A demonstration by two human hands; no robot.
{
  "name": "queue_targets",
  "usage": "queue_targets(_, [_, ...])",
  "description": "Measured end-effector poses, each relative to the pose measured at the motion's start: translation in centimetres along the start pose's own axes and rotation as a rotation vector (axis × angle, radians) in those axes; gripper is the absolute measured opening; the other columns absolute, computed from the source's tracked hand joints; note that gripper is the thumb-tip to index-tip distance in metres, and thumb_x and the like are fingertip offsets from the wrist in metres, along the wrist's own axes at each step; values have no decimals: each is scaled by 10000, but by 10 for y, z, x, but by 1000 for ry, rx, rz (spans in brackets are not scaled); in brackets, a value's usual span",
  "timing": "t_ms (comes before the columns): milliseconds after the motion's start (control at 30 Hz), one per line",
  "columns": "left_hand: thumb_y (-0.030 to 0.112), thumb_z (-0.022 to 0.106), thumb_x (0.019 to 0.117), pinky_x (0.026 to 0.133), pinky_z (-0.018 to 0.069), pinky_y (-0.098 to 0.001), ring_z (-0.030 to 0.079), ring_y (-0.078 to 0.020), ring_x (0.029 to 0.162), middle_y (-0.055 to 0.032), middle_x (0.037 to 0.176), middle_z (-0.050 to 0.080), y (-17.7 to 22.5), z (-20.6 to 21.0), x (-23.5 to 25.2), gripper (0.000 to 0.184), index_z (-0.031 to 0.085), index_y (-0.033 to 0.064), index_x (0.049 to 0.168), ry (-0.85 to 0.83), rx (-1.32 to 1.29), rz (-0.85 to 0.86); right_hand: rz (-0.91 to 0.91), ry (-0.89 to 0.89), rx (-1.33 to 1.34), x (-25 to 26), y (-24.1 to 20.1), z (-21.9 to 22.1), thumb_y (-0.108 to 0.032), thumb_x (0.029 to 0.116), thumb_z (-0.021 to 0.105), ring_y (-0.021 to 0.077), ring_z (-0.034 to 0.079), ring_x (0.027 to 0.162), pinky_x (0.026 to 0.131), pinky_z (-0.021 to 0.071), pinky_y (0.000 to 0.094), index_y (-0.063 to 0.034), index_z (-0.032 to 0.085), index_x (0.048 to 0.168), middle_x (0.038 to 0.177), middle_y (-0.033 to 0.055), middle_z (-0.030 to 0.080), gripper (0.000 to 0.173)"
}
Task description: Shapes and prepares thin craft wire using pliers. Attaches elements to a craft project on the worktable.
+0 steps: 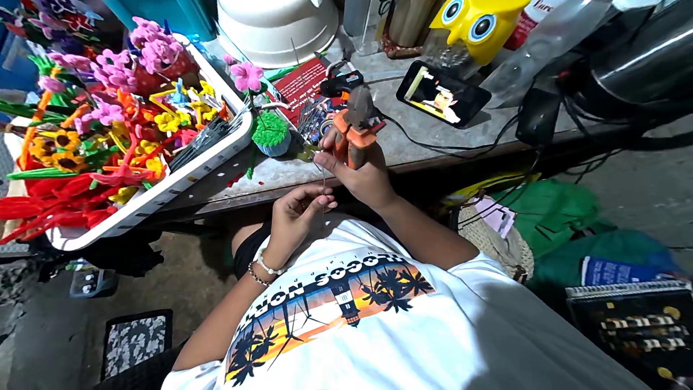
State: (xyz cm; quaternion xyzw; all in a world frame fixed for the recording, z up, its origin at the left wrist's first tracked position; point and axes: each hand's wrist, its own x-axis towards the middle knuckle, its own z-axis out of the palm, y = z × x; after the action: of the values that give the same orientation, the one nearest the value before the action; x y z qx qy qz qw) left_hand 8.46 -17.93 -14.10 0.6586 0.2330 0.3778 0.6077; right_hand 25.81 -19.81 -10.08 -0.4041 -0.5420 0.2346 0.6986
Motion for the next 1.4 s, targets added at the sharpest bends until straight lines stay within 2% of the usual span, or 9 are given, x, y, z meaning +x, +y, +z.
queue_targets(233, [-38, 666, 949, 831, 642, -320, 753, -151, 878, -76, 1018, 765, -1, -3, 0, 238, 667, -31, 1187, -112, 66, -83, 21, 26, 6, 16, 4, -4, -1, 898, 727, 85, 666, 873, 793, 584, 259, 23, 622, 1041, 944, 48, 678, 179])
queue_targets(367, [-29, 636, 974, 844, 638, -330, 750, -157, 887, -88, 1034, 756, -1, -8, 14, 204, 670, -29, 1174, -126, 102, -29, -33, 48, 54, 32, 2, -9, 20, 893, 728, 105, 671, 896, 830, 589, 289, 12, 614, 1041, 951, 47, 676, 187])
queue_targets(467, [-17, 600, 996, 833, 612, -272, 726, -113, 897, -82, 1065, 732, 6, -14, 25, 194, 662, -13, 1181, -114, 165, 38, -93, 64, 67, 44, -3, -12, 28, 892, 727, 95, 671, 892, 830, 596, 286, -14, 600, 1032, 954, 26, 671, 194])
queue_targets(567, [-26, 605, 990, 825, 605, -253, 717, -95, 879, -73, 1027, 723, 8, -14, 41, 153, 659, -16, 1132, -95, 177, 58, -134, 79, -4, 54, -6, -17, 16, 890, 733, 76, 675, 885, 815, 589, 265, -8, 613, 1027, 944, 19, 686, 184])
queue_targets(700, [0, 596, 1000, 897, 609, -336, 723, -150, 952, -93, 1045, 737, -19, -11, 82, 141, 680, -46, 1104, -121, 122, 147, -183, 48, -59, 67, -4, -22, 11, 903, 719, 90, 667, 891, 821, 585, 274, 8, 608, 1028, 947, 38, 673, 168])
queue_targets(867, [6, 618, 990, 902, 595, -282, 721, -104, 956, -87, 1064, 747, -27, -5, 104, 152, 697, -37, 1113, -142, 202, 175, -168, 17, -177, 74, 3, -27, -21, 906, 730, 103, 669, 918, 848, 584, 278, 54, 604, 1090, 967, 66, 671, 235])
queue_targets(1033, [3, 643, 973, 888, 587, -244, 710, -59, 933, -60, 1037, 748, -38, -1, 110, 141, 702, -30, 1097, -116, 239, 202, -180, 17, -264, 72, 17, -28, -80, 911, 751, 115, 687, 912, 845, 596, 299, 85, 621, 1128, 974, 93, 694, 302])
queue_targets(1300, [-18, 612, 984, 889, 595, -287, 718, -109, 952, -79, 1044, 744, -46, 2, 108, 131, 674, -41, 1097, -103, 148, 216, -178, 98, -258, 71, 19, -29, -57, 906, 749, 117, 675, 931, 856, 585, 290, 87, 606, 1128, 986, 95, 686, 301])
queue_targets(1400, [-17, 622, 978, 887, 596, -287, 717, -105, 945, -82, 1040, 742, -51, 3, 108, 125, 675, -42, 1088, -100, 168, 230, -182, 108, -292, 69, 21, -30, -94, 909, 758, 129, 671, 969, 896, 570, 306, 77, 627, 1122, 1002, 104, 687, 304])
